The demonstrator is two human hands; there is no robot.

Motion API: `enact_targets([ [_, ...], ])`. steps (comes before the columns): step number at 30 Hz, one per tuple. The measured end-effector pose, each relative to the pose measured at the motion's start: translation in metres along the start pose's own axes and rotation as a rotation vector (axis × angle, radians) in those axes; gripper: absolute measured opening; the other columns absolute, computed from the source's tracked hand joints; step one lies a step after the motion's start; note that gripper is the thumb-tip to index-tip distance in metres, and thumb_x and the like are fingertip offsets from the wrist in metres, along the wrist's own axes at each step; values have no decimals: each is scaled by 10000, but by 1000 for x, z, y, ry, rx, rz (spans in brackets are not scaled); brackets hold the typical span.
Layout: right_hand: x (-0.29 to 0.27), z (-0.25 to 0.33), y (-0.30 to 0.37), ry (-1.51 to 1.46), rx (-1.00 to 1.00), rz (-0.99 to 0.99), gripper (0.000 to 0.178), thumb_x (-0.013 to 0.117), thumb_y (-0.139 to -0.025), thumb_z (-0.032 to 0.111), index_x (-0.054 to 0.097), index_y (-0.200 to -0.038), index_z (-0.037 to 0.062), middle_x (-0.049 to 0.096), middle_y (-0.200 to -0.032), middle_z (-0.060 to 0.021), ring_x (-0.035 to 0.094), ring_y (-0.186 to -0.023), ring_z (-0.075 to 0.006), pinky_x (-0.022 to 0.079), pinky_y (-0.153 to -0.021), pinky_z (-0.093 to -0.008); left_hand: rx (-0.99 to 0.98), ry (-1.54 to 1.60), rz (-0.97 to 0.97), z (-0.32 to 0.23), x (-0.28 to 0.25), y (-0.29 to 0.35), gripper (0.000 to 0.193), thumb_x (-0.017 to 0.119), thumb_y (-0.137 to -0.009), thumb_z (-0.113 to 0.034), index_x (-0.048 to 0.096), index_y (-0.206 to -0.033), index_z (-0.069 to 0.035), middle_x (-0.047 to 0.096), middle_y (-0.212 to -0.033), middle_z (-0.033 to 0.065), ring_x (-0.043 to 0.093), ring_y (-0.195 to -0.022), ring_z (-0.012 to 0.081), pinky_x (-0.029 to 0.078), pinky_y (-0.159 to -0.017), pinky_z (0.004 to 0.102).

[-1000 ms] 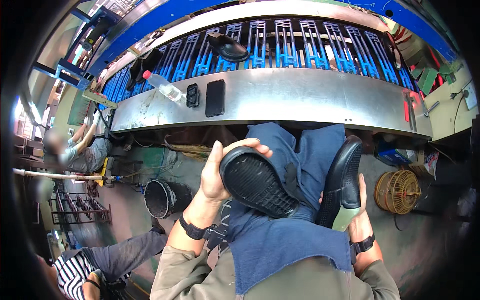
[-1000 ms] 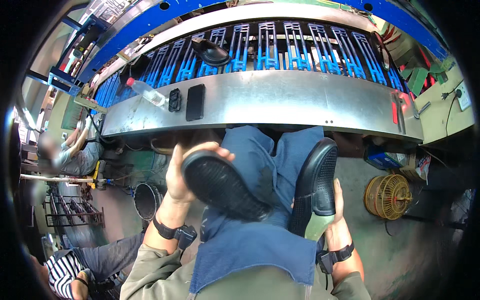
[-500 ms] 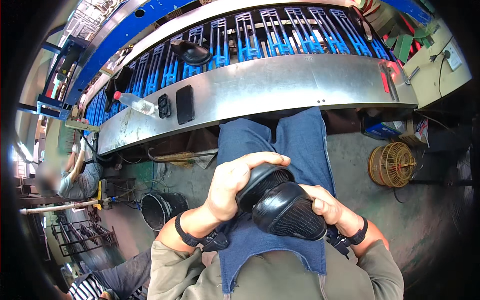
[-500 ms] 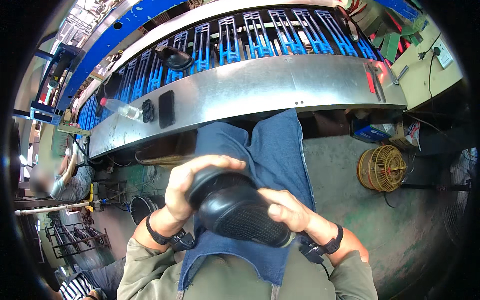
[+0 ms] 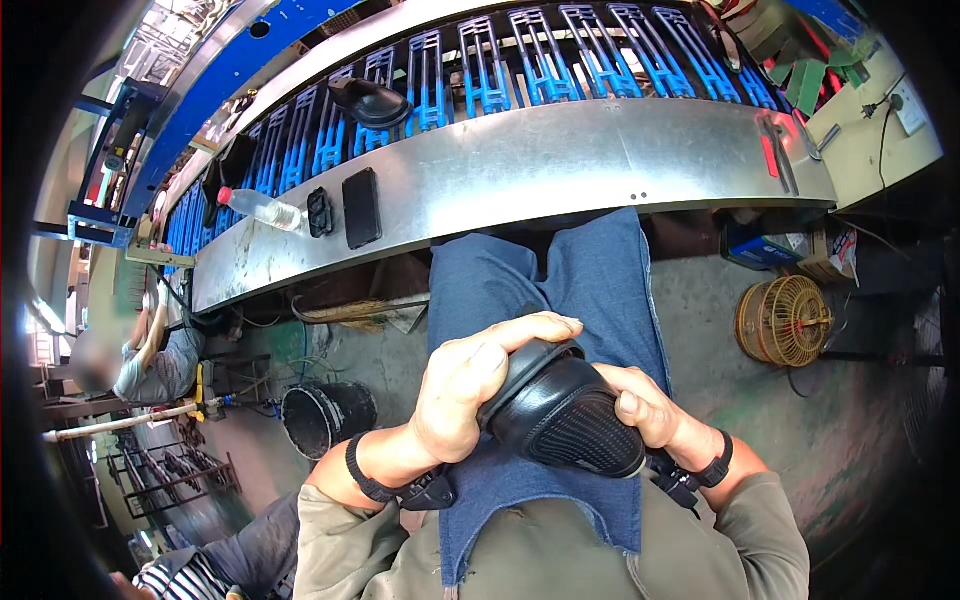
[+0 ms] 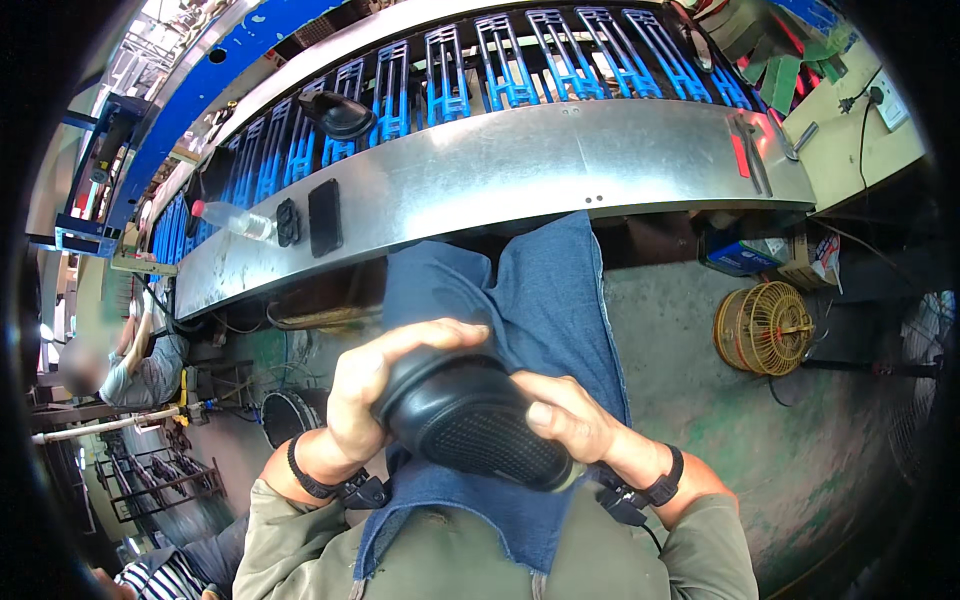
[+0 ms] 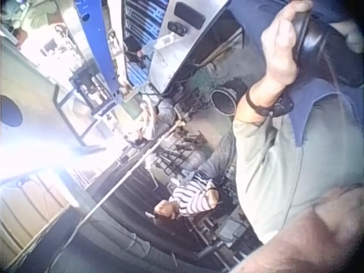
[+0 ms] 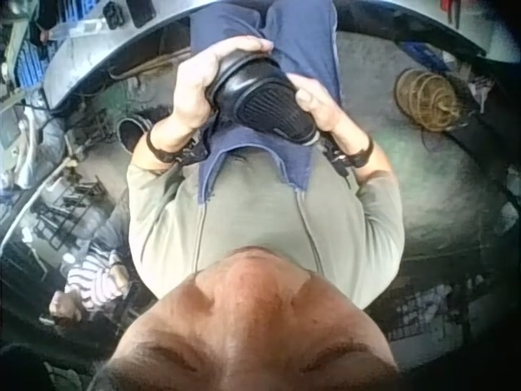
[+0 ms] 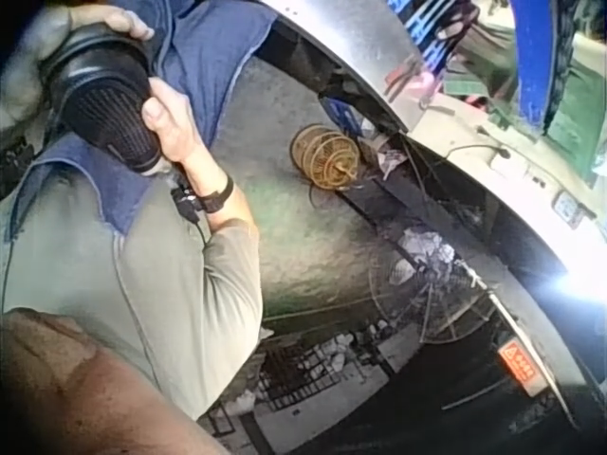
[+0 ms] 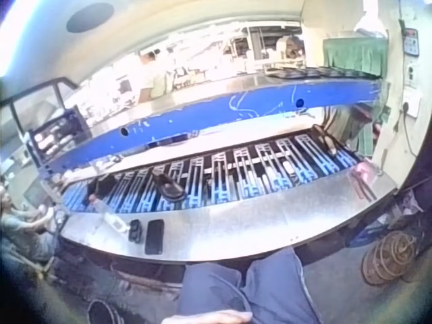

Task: Assembling shoe components by hand and manual adjustment on a lasting machine.

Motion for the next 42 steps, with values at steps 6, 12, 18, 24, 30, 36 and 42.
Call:
enact_targets([
  [6, 0, -1, -1, -5, -21, -44, 942, 397, -909, 763, 565, -1307, -75, 709, -1071, -165, 692, -959, -217, 529, -845, -326, -41, -66, -26, 2, 1, 0, 734, 340, -942, -510, 608, -1234, 108, 625, -1283, 290, 594, -1222, 382, 431, -1087, 464],
  [12, 0, -6, -1, 19, -24, -57, 942, 411, -902, 772, 591, -1260, -81, 713, -1028, -153, 691, -914, -203, 532, -805, -318, -37, -83, -33, 2, 1, 5, 736, 333, -943, -509, 612, -1226, 111, 630, -1278, 285, 595, -1224, 375, 429, -1089, 454],
  [18, -1, -10, 4, -96, -9, -33, 700, 521, -939, 571, 606, -1217, -65, 683, -1028, -127, 634, -939, -192, 492, -830, -331, -69, -28, 12, 4, 6, 13, 739, 330, -969, -497, 542, -1307, 125, 568, -1372, 280, 581, -1245, 365, 424, -1091, 444],
  [24, 1, -5, 7, -5, -14, -46, 693, 534, -942, 563, 605, -1217, -68, 670, -1014, -104, 616, -917, -177, 483, -814, -326, -5, -165, 42, -15, 5, 35, 630, 578, -945, -260, 418, -1418, 125, 473, -1462, 304, 517, -1332, 363, 387, -1127, 434],
  [30, -1, -14, 10, -29, 45, -82, 603, 520, -972, 505, 611, -1213, -41, 666, -986, -93, 602, -902, -145, 483, -793, -305, 253, -599, -49, -16, 16, 31, 776, 830, -751, -80, 449, -1398, 117, 589, -1312, 314, 660, -1150, 390, 535, -970, 387],
  [36, -6, -25, 14, -91, -24, -167, 653, 495, -970, 559, 616, -1197, -42, 658, -1007, -91, 594, -925, -145, 478, -804, -311, 360, -722, -128, -8, 26, 24, 870, 863, -732, -116, 392, -1421, 130, 597, -1281, 332, 683, -1094, 396, 559, -920, 382],
  [42, -12, -4, 12, -378, -76, -169, 828, 393, -986, 671, 556, -1346, -56, 668, -1225, -156, 633, -1110, -219, 495, -961, -331, 294, -344, -121, 16, 31, 17, 1004, 867, -787, -183, 234, -1507, 116, 566, -1340, 312, 645, -1171, 371, 519, -985, 402],
])
Point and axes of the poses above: each hand's wrist, its own y-axis away from the middle knuckle, its own x-axis out of the palm, z = x × y, the point moved 5 cm from there along -y, towards the middle knuckle
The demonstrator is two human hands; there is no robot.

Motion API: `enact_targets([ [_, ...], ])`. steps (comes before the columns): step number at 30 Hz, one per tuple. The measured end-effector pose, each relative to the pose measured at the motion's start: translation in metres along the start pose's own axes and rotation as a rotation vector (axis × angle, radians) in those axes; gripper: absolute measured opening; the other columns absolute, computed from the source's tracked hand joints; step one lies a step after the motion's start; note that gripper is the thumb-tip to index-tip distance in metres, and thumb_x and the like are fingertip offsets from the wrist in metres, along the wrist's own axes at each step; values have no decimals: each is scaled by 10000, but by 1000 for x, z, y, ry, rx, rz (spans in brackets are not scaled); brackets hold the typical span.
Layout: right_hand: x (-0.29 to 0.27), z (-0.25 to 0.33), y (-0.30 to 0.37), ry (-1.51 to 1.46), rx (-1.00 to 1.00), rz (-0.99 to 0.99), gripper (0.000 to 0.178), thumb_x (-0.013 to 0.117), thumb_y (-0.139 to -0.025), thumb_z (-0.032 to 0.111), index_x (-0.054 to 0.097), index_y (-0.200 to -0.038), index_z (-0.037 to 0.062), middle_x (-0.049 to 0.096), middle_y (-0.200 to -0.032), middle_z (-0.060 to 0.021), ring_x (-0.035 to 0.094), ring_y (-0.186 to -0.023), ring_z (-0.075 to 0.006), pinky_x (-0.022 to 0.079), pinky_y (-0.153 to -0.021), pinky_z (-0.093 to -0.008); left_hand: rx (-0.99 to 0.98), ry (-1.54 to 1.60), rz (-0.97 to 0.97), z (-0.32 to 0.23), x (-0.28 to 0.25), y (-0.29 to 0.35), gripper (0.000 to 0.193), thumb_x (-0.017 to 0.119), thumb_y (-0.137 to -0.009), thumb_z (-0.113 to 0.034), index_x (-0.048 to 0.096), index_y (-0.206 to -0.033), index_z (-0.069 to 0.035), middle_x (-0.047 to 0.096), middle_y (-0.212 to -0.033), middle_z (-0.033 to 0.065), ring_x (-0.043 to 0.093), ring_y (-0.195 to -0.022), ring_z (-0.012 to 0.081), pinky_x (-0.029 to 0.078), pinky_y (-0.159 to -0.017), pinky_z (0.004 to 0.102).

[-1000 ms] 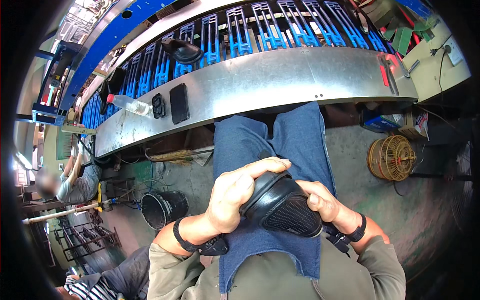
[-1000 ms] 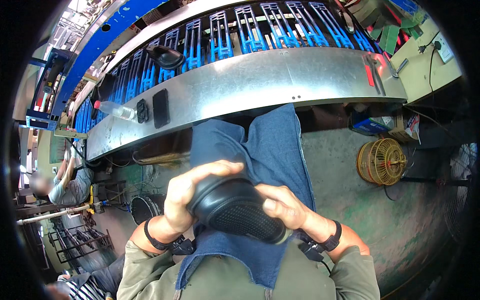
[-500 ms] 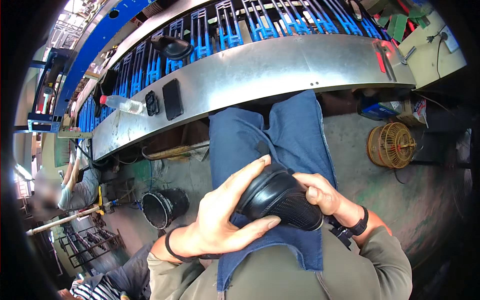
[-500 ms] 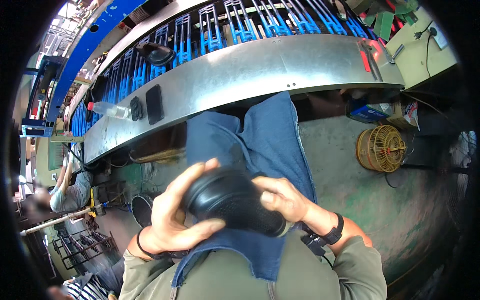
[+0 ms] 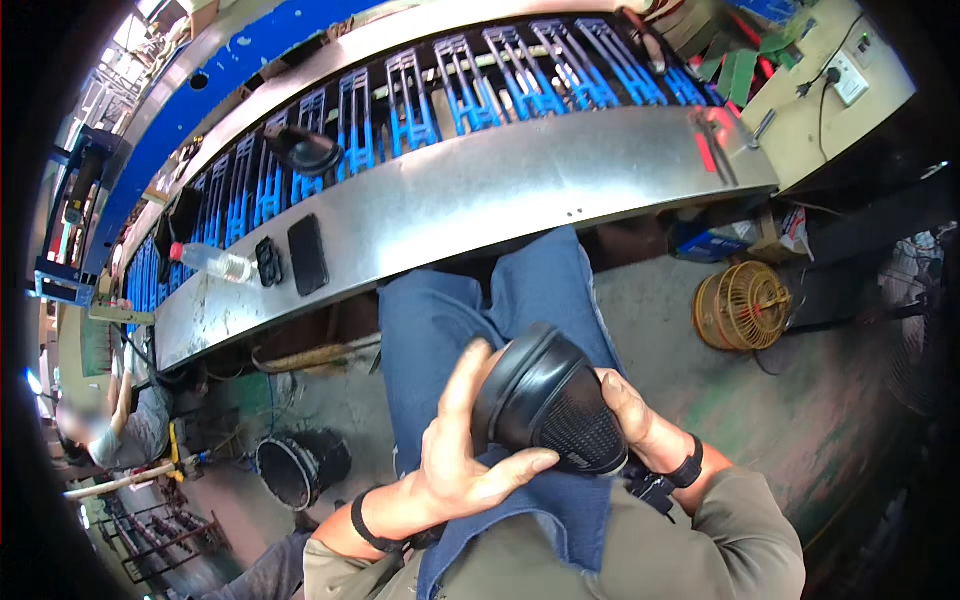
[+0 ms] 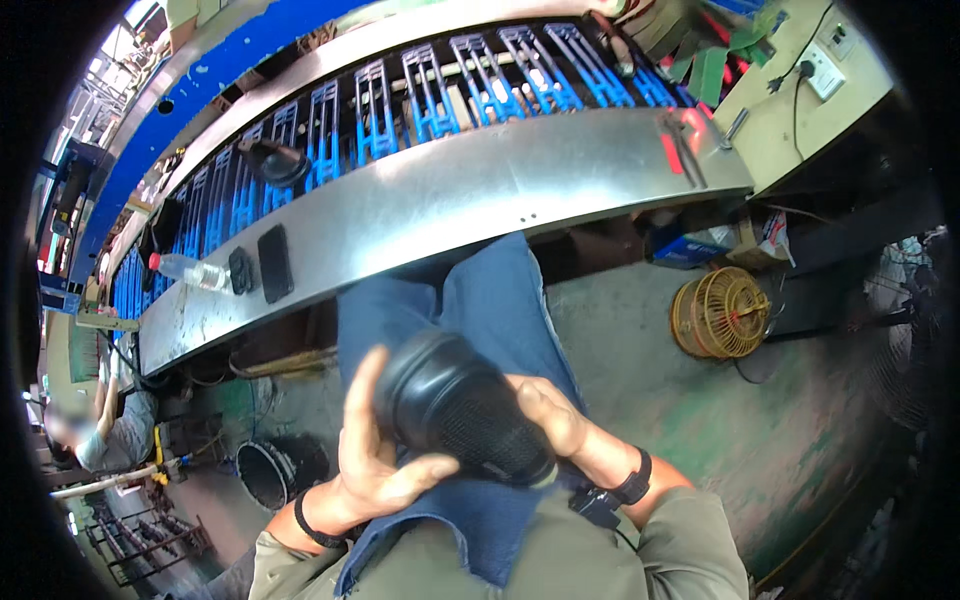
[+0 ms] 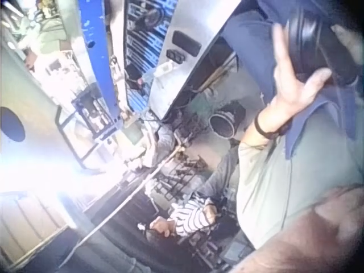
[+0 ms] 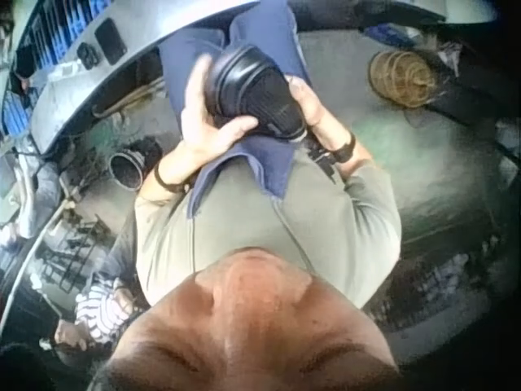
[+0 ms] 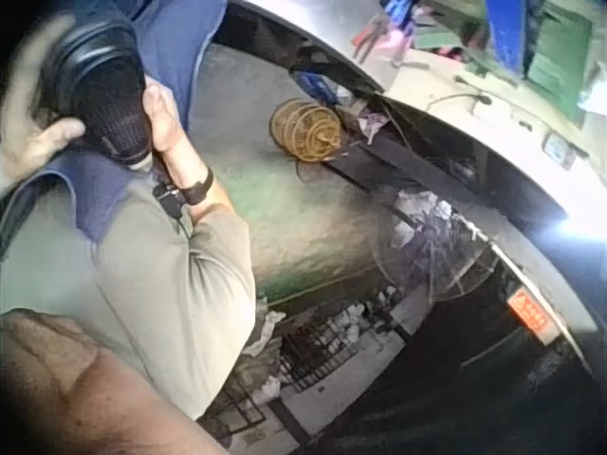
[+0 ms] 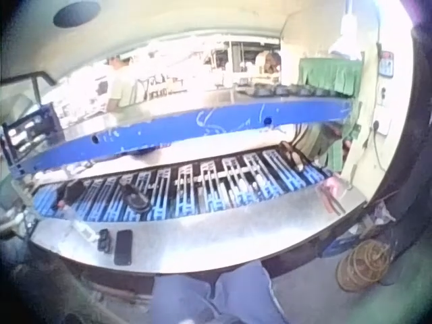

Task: Assembling shoe components by hand and manual adjustment on a lasting machine.

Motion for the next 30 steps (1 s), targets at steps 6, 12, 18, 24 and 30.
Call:
enact_targets([
  [6, 2, -2, 1, -429, 59, -104, 751, 321, -1046, 578, 400, -1486, -25, 513, -1451, -183, 534, -1305, -269, 444, -1101, -395, 74, -122, 131, -20, -14, -37, 939, 883, -767, -150, 327, -1473, 120, 580, -1346, 285, 616, -1218, 323, 488, -1029, 395],
  [12, 6, 1, 1, -415, 28, -60, 811, 310, -1027, 624, 336, -1522, -18, 457, -1499, -190, 503, -1338, -281, 427, -1115, -404, 138, -226, 198, -18, -22, -53, 782, 896, -721, -201, 541, -1359, 78, 704, -1125, 226, 738, -833, 287, 583, -745, 322],
  [18, -6, -15, 3, -472, 31, -125, 810, 449, -994, 625, 386, -1496, -7, 503, -1460, -204, 553, -1297, -314, 466, -1084, -465, -81, -38, 335, -10, -25, -61, 610, 701, -877, -40, 470, -1434, 52, 685, -1148, 268, 732, -947, 358, 564, -839, 326],
  [24, -16, -27, 9, -612, -32, -134, 724, 376, -1041, 557, 384, -1502, -2, 497, -1469, -190, 535, -1314, -278, 448, -1101, -417, 146, -399, 268, -40, 0, -53, 684, 686, -793, 7, 433, -1416, 132, 678, -1079, 286, 729, -822, 335, 583, -744, 360],
  [30, -14, -25, 9, -628, -72, -99, 698, 371, -1051, 541, 382, -1504, 10, 489, -1473, -196, 533, -1318, -294, 445, -1112, -441, 64, -359, 272, -46, 10, -47, 760, 711, -748, 2, 406, -1433, 130, 656, -1157, 295, 720, -952, 358, 586, -816, 371],
])
Point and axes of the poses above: each hand's wrist, its own y-axis away from the middle knuckle, its own x-axis out of the palm, z = x × y, the point moved 5 cm from there along -y, towards the middle knuckle
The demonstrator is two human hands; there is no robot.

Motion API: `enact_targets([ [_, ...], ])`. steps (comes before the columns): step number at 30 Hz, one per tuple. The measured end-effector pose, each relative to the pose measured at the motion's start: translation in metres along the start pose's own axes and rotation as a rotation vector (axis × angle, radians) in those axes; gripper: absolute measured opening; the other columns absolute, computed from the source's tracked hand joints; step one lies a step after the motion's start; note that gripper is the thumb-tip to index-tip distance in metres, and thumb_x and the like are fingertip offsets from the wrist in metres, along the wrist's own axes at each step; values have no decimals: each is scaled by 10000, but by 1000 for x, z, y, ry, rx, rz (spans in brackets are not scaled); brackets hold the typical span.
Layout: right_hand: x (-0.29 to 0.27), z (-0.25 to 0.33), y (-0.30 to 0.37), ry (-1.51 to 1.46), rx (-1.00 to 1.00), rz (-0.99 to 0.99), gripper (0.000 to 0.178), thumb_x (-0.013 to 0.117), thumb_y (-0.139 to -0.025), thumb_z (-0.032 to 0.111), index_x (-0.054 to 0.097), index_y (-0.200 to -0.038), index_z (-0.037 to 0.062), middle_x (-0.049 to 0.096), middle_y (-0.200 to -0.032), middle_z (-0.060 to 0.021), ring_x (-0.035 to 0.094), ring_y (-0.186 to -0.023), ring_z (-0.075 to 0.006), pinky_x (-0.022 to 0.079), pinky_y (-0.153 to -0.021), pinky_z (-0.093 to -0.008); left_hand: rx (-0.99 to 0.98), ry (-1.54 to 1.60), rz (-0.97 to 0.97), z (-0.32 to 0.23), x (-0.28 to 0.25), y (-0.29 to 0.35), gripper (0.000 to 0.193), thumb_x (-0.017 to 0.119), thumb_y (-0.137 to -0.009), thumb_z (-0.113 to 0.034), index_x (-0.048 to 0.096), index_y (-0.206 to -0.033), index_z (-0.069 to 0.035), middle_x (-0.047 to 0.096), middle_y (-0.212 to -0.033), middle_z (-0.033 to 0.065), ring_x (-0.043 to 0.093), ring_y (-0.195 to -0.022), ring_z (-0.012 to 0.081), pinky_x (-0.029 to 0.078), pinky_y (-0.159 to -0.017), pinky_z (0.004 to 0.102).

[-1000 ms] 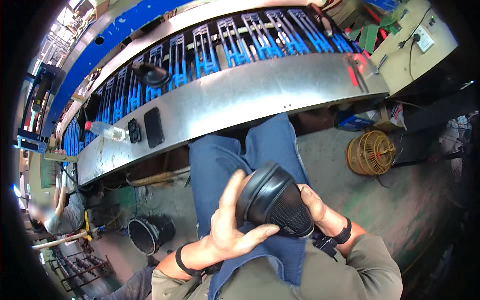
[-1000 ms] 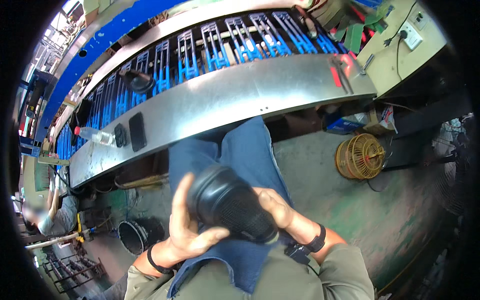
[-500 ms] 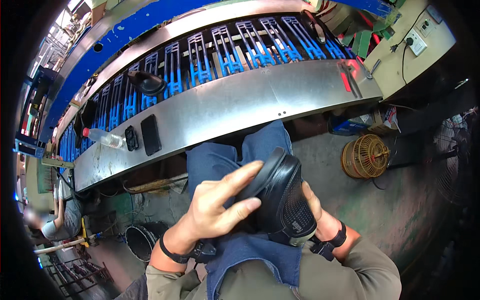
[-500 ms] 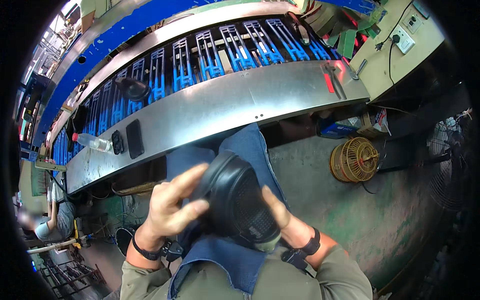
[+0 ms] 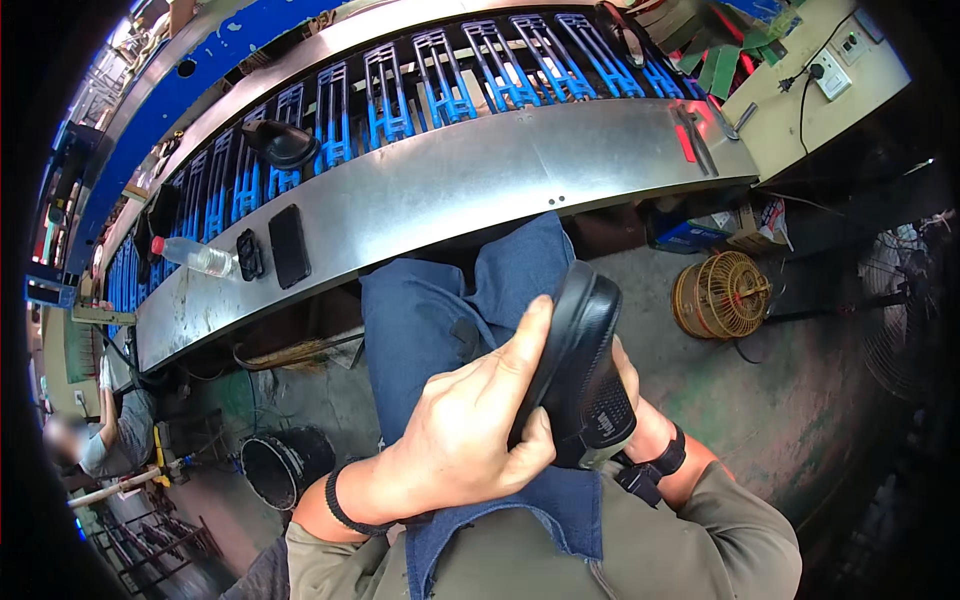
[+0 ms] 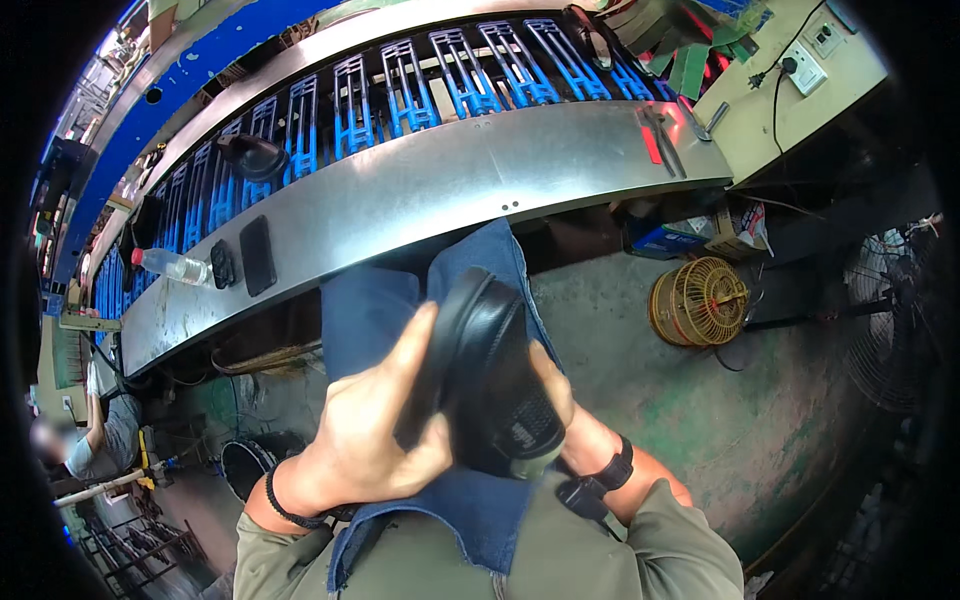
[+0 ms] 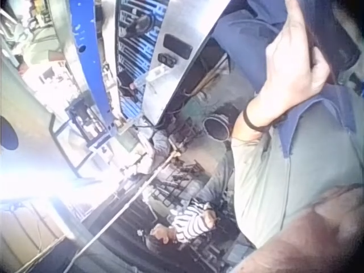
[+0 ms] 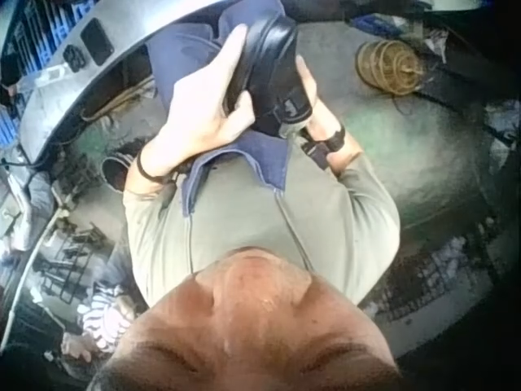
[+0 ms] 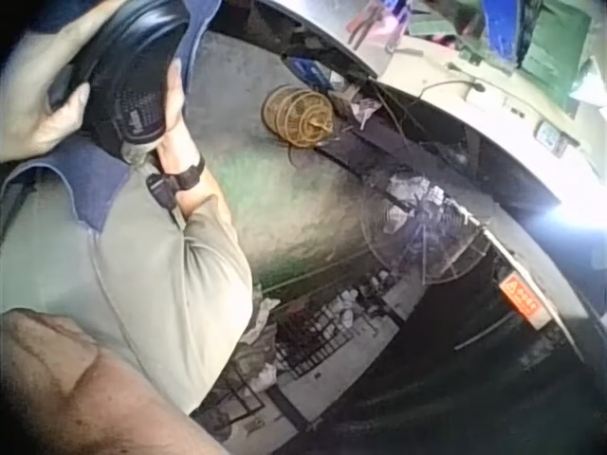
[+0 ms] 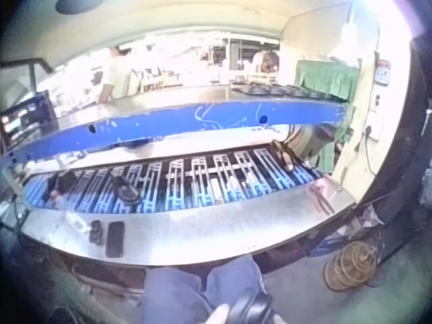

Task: Assembling shoe components by hand and manual adjustment on a lasting machine.

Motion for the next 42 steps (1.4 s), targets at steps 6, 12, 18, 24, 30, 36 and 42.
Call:
enact_targets([
  [6, -10, 2, -7, -90, -88, -73, 656, 424, -1044, 527, 445, -1467, 26, 552, -1408, -177, 586, -1248, -289, 494, -1066, -434, -10, 191, -52, 29, 19, 11, 832, 818, -794, -140, 400, -1497, 11, 594, -1339, 261, 694, -1067, 370, 563, -907, 375],
  [12, -7, 2, -7, -142, -82, -86, 655, 447, -1041, 515, 454, -1455, 8, 564, -1393, -179, 604, -1223, -290, 522, -1034, -418, 3, 257, 22, 39, 11, 10, 817, 803, -828, -179, 387, -1506, 7, 592, -1350, 257, 681, -1103, 361, 560, -887, 363],
  [18, 19, 1, -5, 209, -36, -50, 718, 364, -1044, 541, 368, -1500, -14, 526, -1421, -216, 583, -1253, -312, 475, -1082, -449, -76, 117, -64, 40, -13, -7, 709, 843, -810, -294, 521, -1348, 37, 700, -1026, 203, 722, -805, 287, 572, -723, 343],
  [24, 37, -1, -2, 302, -1, -40, 744, 399, -1027, 569, 397, -1471, -29, 568, -1360, -203, 614, -1201, -273, 530, -1004, -388, -136, 129, 151, 31, -41, -12, 434, 759, -875, -113, 579, -1230, 60, 729, -972, 188, 746, -836, 247, 577, -753, 317],
  [30, 38, -5, -3, 305, -14, -63, 750, 410, -1024, 576, 400, -1471, -27, 575, -1346, -210, 630, -1181, -288, 556, -969, -402, 64, -34, 84, 25, -44, -10, 299, 633, -925, -70, 598, -1189, 66, 652, -734, 162, 682, -615, 282, 521, -582, 347],
  [36, 40, -8, 0, 257, -13, -28, 696, 406, -1043, 528, 401, -1473, -19, 565, -1368, -218, 613, -1211, -299, 520, -1028, -429, 138, -26, 36, 20, -43, -4, 310, 641, -910, -83, 581, -1177, 62, 609, -671, 157, 648, -582, 326, 505, -549, 408],
  [42, 23, -10, 3, 119, 5, -12, 672, 308, -1064, 493, 360, -1516, -1, 471, -1489, -186, 506, -1340, -285, 421, -1130, -405, 54, -294, 170, 3, -27, -7, 539, 724, -868, -154, 504, -1289, 100, 661, -827, 220, 693, -705, 357, 558, -627, 384],
])
Point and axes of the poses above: each hand's wrist, its own y-axis away from the middle knuckle, its own x-axis out of the palm, z = x × y, the point moved 5 cm from there along -y, towards the middle knuckle
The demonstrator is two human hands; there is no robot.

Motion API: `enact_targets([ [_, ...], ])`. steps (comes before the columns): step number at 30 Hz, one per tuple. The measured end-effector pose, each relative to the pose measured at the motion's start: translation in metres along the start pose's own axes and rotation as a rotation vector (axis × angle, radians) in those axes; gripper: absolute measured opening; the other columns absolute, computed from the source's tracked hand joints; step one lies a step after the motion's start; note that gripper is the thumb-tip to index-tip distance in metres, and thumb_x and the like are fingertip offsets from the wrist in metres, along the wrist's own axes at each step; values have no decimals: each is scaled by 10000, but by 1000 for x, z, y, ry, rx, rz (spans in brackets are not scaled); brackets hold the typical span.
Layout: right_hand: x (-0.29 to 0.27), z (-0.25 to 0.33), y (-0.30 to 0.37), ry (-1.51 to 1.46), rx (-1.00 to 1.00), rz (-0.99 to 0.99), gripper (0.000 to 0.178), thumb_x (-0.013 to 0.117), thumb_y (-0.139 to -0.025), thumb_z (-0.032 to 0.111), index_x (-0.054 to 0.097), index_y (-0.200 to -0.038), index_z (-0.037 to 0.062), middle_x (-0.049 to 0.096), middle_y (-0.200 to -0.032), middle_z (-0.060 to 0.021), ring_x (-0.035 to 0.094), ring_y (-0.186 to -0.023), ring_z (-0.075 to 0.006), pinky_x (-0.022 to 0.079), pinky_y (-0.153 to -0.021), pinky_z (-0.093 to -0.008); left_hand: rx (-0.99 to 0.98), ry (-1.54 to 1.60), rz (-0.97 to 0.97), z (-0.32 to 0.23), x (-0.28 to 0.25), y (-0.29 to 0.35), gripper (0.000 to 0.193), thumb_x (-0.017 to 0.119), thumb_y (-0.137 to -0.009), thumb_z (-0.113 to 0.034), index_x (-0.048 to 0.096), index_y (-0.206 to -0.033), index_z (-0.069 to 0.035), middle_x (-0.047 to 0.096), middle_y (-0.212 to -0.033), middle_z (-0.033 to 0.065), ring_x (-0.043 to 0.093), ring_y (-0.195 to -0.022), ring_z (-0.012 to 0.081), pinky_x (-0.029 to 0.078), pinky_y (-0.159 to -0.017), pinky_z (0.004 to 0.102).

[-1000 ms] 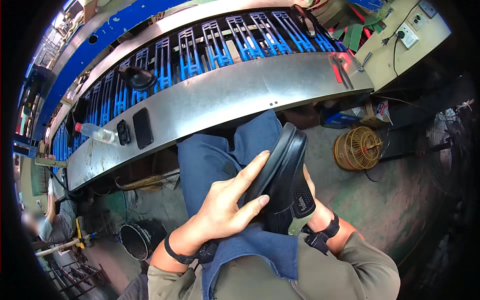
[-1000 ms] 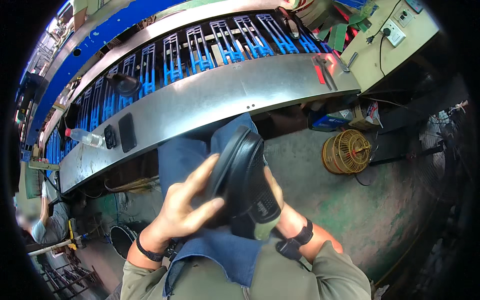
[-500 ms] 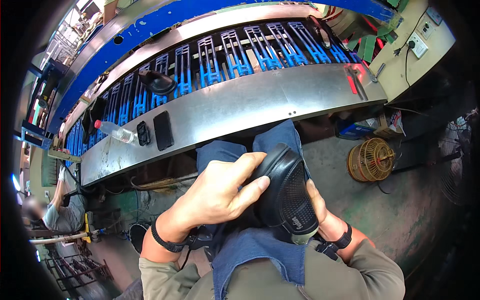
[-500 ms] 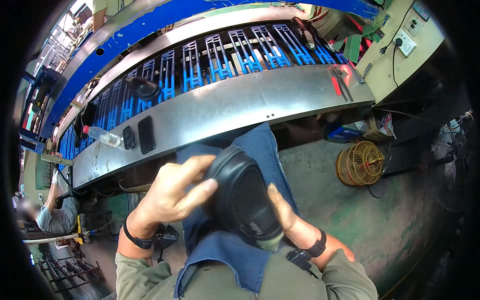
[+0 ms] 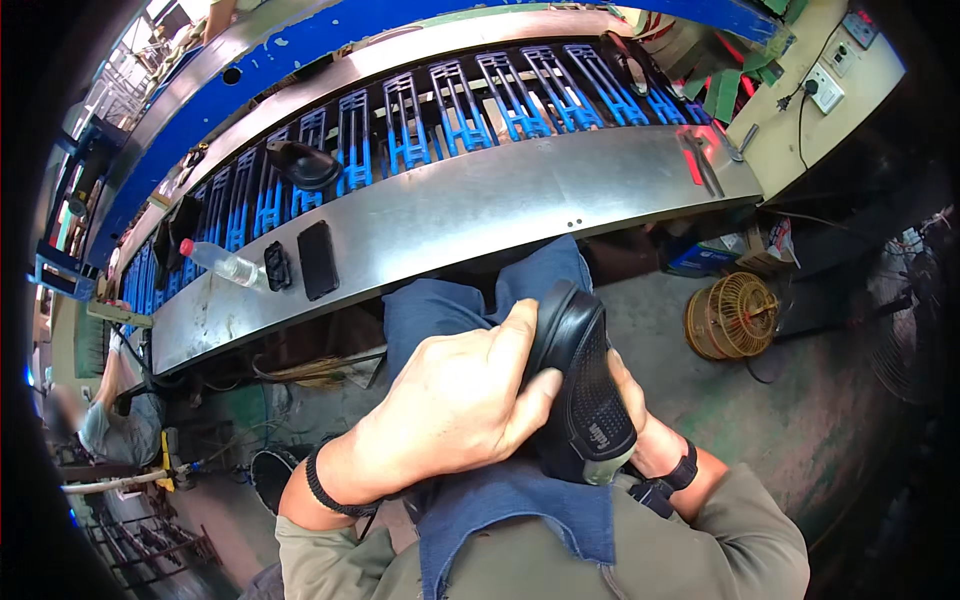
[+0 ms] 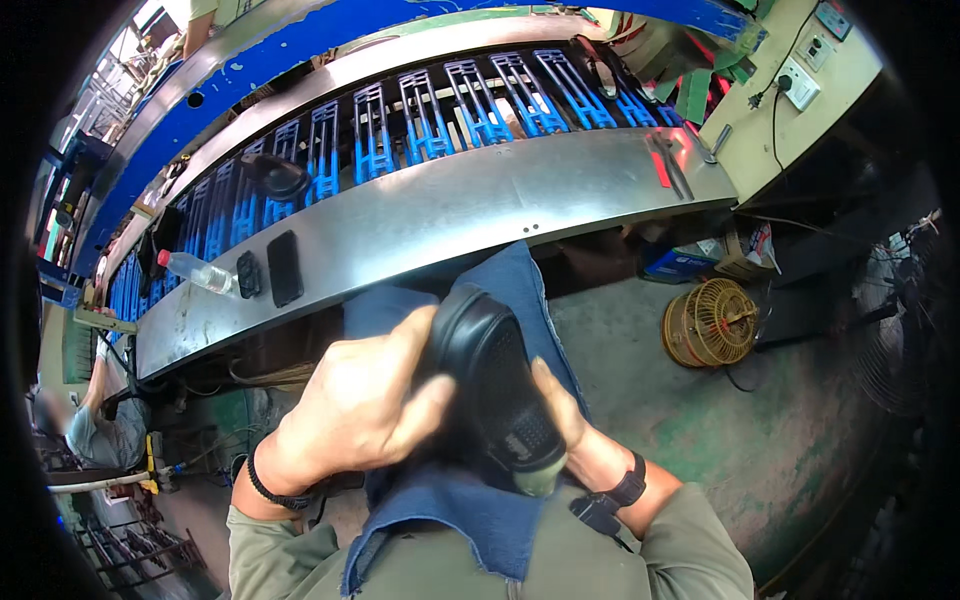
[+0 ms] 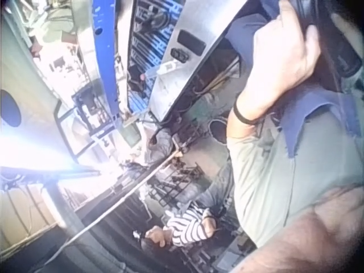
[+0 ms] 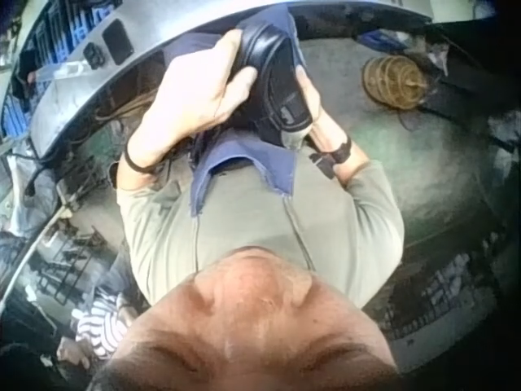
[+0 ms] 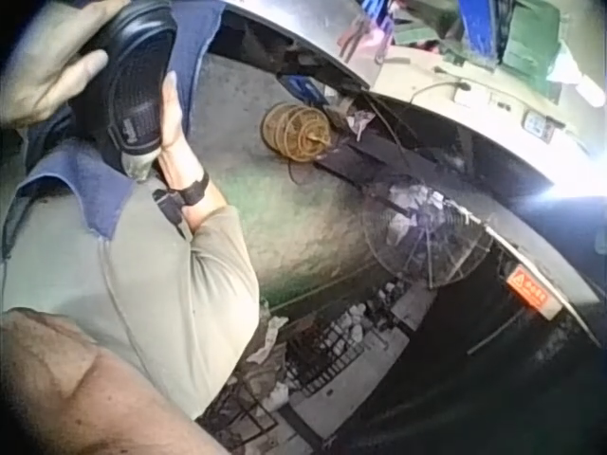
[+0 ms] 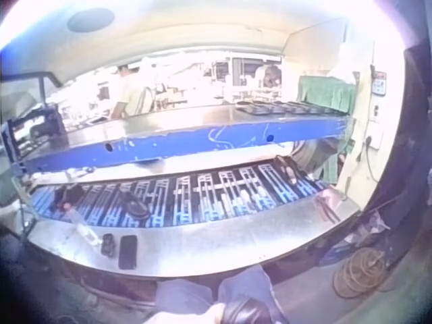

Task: Assembling shoe components by hand and manual adjustment on a lasting machine.

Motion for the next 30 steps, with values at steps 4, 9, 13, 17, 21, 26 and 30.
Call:
enact_targets([
  [4, 12, 14, -10, -43, -117, -23, 668, 361, -1060, 507, 345, -1533, 35, 437, -1519, -177, 475, -1367, -299, 389, -1159, -436, 46, 190, -190, 2, 28, 8, 937, 870, -766, -352, 391, -1446, 80, 664, -1073, 286, 707, -923, 404, 575, -809, 391],
  [9, 0, 12, -9, -310, -49, -145, 550, 392, -1076, 442, 479, -1439, 37, 604, -1338, -155, 636, -1166, -276, 554, -985, -409, -117, 524, -69, 22, 42, 7, 814, 781, -837, -126, 358, -1524, -21, 689, -1082, 264, 733, -896, 359, 577, -805, 377],
  [13, -6, 10, -10, -284, -24, -113, 556, 405, -1071, 449, 507, -1409, 20, 635, -1281, -161, 653, -1134, -282, 569, -957, -407, -102, 528, -82, 18, 40, 10, 751, 702, -843, -44, 362, -1510, 17, 691, -1047, 264, 730, -836, 349, 570, -765, 372],
  [17, -17, 5, -12, -313, -78, -131, 562, 402, -1073, 440, 517, -1389, -10, 639, -1274, -184, 663, -1118, -285, 568, -958, -412, -36, 315, -152, 6, 43, 16, 806, 683, -779, -29, 335, -1498, 86, 681, -1041, 257, 707, -776, 337, 566, -758, 376],
  [21, -19, 10, -17, -308, -78, -14, 572, 340, -1078, 466, 504, -1434, 50, 586, -1387, -159, 618, -1214, -293, 501, -1059, -440, -40, 403, -179, 0, 39, 21, 890, 732, -770, -69, 278, -1518, 94, 648, -1146, 291, 716, -892, 356, 567, -825, 359],
  [26, 20, 26, -43, 292, -162, -171, 650, 299, -1075, 506, 505, -1364, -39, 639, -1265, -214, 664, -1111, -284, 544, -936, -429, -340, 1059, -621, 36, 66, 26, 1012, 821, -803, -239, 186, -1556, -6, 467, -1440, 186, 575, -1230, 258, 482, -1043, 393],
  [30, 80, 13, -66, 1534, -418, -86, 701, 608, -939, 485, 410, -1359, -39, 587, -1117, -301, 619, -994, -482, 506, -858, -512, -412, 1373, -820, 97, 73, 48, 703, 779, -837, -386, 451, -1330, -8, 599, -1190, 132, 642, -1026, 208, 554, -891, 352],
])
Point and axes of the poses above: each hand's wrist, its own y-axis away from the middle knuckle, its own x-axis out of the palm, z = x × y, the point moved 5 cm from there along -y, towards the middle knuckle
